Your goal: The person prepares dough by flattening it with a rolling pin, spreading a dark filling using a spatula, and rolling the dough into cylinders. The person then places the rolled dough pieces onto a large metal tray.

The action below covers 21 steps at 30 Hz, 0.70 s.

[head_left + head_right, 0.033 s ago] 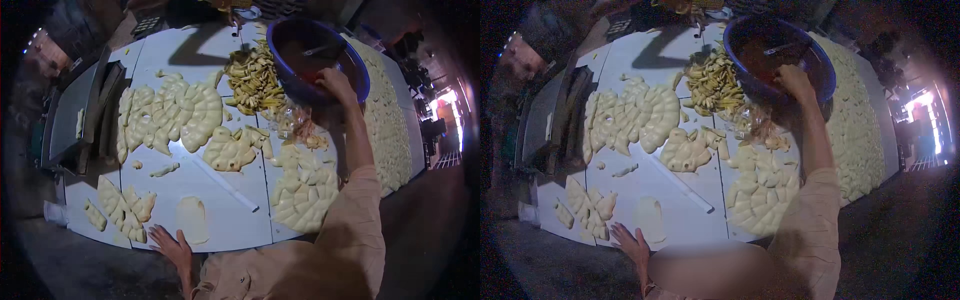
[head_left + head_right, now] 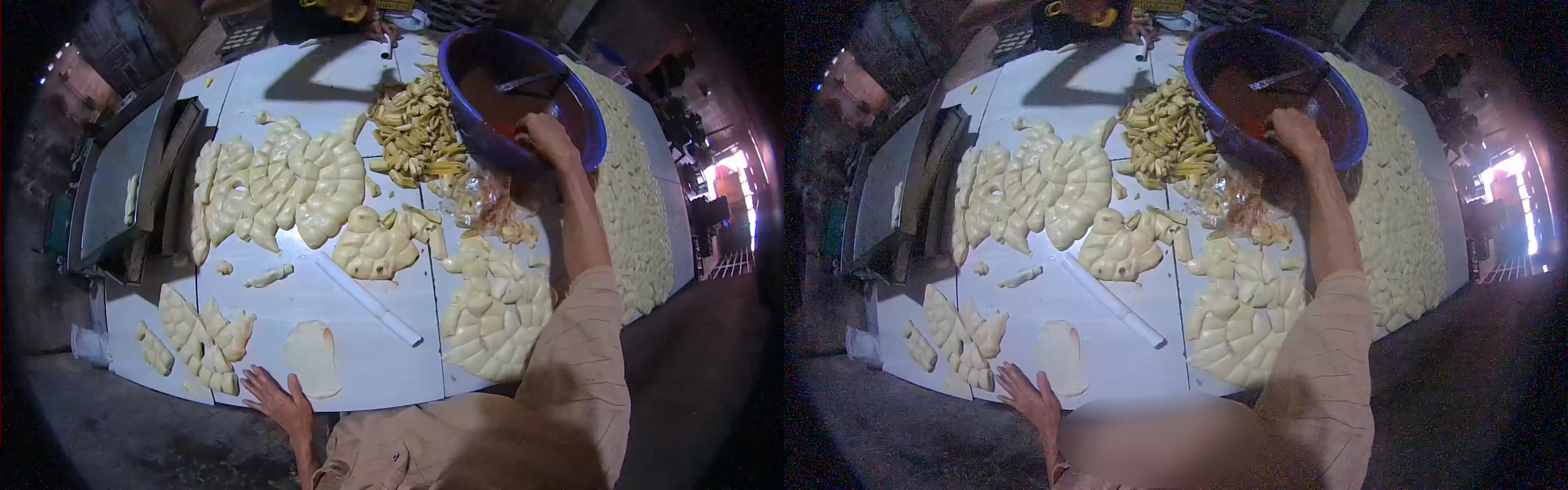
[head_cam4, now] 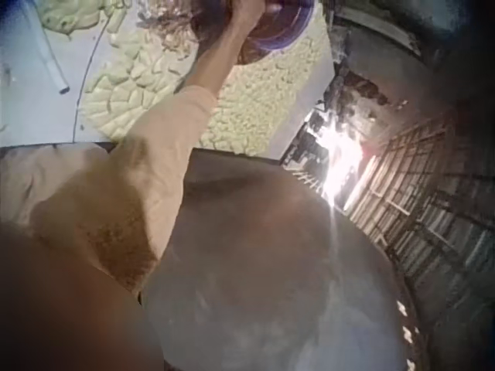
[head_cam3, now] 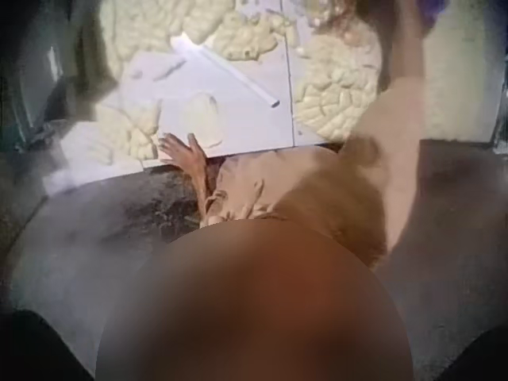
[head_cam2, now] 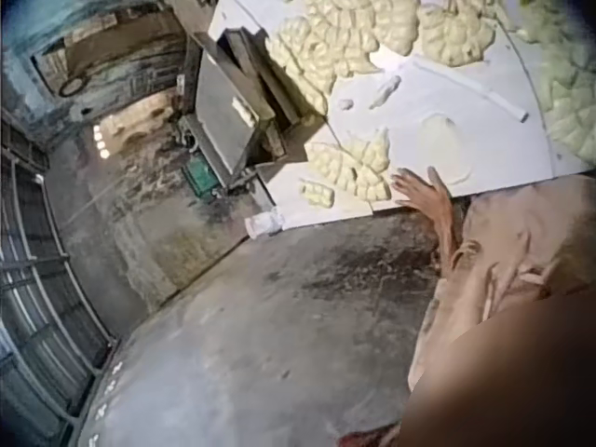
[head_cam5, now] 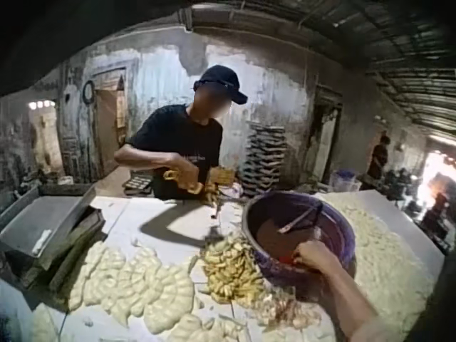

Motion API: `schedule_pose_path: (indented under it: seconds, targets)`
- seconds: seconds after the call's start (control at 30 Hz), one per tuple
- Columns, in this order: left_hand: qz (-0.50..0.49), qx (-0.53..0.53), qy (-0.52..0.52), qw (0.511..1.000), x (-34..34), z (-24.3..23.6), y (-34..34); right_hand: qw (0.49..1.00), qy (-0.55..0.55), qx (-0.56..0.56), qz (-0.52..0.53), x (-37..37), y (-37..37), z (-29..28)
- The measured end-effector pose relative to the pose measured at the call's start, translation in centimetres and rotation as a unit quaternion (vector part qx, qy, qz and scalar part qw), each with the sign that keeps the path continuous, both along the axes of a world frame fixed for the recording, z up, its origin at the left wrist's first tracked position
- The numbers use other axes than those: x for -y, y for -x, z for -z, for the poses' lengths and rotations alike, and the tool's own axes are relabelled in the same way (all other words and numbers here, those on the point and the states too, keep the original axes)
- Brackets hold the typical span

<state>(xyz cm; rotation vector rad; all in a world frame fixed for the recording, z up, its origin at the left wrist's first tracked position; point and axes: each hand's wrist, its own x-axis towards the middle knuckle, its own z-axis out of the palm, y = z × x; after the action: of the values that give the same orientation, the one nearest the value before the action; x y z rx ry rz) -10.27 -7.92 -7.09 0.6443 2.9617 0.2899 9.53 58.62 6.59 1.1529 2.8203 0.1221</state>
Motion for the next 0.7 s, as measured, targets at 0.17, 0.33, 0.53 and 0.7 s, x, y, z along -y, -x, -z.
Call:
schedule_pose_path:
  seconds: [0.17,0.33,0.53,0.7]
  targets:
    - [0.001,-0.072,-0.023,0.997,0.5,0.9,0.0,0.968,0.231,-0.098,0.020,-0.3,0.9,-0.8]
    - [0.005,-0.079,-0.054,0.995,0.8,1.2,0.1,0.891,0.392,-0.165,0.162,-0.2,-1.1,-3.3]
    - [0.013,-0.079,-0.033,0.996,0.6,1.6,0.3,0.875,0.431,-0.140,0.171,-2.0,-3.5,-2.7]
    - [0.008,-0.074,-0.031,0.997,0.3,1.1,0.1,0.829,0.505,-0.190,0.144,-3.0,-4.4,-1.8]
